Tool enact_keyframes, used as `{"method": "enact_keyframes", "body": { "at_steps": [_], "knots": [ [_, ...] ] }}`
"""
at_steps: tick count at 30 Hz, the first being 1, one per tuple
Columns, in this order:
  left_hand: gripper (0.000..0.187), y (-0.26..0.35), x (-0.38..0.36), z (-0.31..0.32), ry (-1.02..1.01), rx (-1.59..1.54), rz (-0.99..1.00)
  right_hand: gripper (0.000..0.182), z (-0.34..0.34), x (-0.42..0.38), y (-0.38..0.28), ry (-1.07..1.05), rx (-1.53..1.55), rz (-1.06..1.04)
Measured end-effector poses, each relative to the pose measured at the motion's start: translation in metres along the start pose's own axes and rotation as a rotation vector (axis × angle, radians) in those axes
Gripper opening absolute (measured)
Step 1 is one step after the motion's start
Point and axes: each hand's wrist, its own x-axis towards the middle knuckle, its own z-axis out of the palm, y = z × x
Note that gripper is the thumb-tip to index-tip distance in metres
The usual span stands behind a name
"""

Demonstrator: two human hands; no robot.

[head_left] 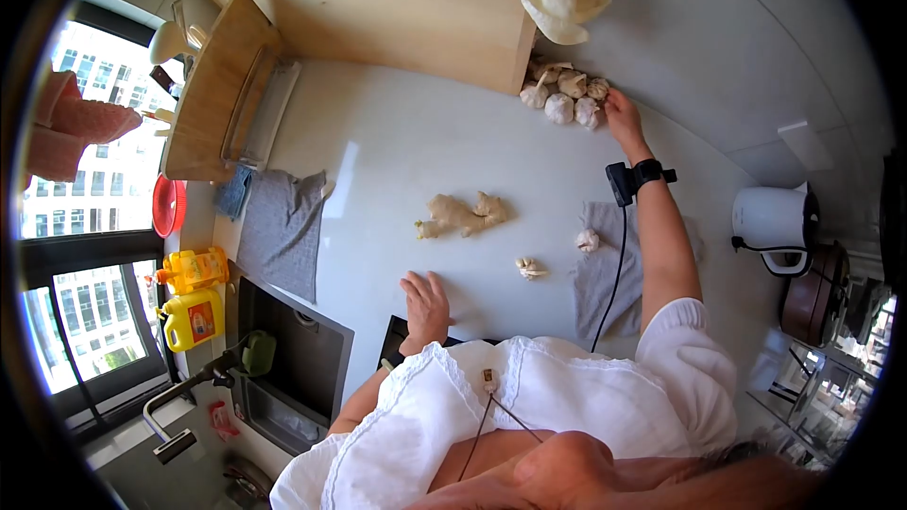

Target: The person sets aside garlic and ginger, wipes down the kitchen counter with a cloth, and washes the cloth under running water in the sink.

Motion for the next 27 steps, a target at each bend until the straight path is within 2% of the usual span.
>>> {"method": "enact_keyframes", "body": {
  "at_steps": [3, 6, 8, 10, 12, 14, 17, 20, 26, 27],
  "knots": [
    [0.12, -0.001, -0.002, 0.0, 0.006, 0.038, -0.006, 0.036, -0.011, -0.021, -0.016, 0.093, -0.08, -0.033],
    [0.119, 0.001, -0.002, -0.005, 0.023, 0.116, 0.016, 0.032, -0.043, -0.079, -0.07, -0.087, -0.124, -0.078],
    [0.114, -0.001, -0.002, 0.001, 0.077, 0.184, 0.03, 0.025, -0.049, -0.132, -0.092, -0.333, 0.016, -0.106],
    [0.104, -0.005, 0.001, 0.018, 0.178, 0.252, 0.053, 0.019, -0.045, -0.192, -0.121, -0.595, 0.074, -0.029],
    [0.103, -0.001, -0.001, 0.004, 0.126, 0.194, 0.051, 0.018, -0.033, -0.24, -0.136, -0.757, -0.154, -0.208],
    [0.104, 0.0, -0.002, -0.013, 0.055, 0.124, 0.048, 0.019, -0.016, -0.27, -0.131, -0.742, -0.275, -0.348],
    [0.107, 0.002, -0.003, -0.023, -0.007, 0.016, 0.023, 0.017, -0.003, -0.284, -0.115, -0.755, -0.261, -0.331],
    [0.11, -0.002, -0.005, -0.014, 0.038, -0.005, 0.051, 0.015, 0.002, -0.282, -0.117, -0.706, -0.232, -0.371],
    [0.111, 0.001, -0.003, -0.017, -0.004, -0.038, 0.023, 0.01, -0.034, -0.222, -0.136, -0.463, -0.09, -0.232],
    [0.111, 0.0, -0.004, -0.016, 0.003, -0.024, 0.024, 0.008, -0.043, -0.208, -0.137, -0.36, -0.081, -0.204]
  ]
}}
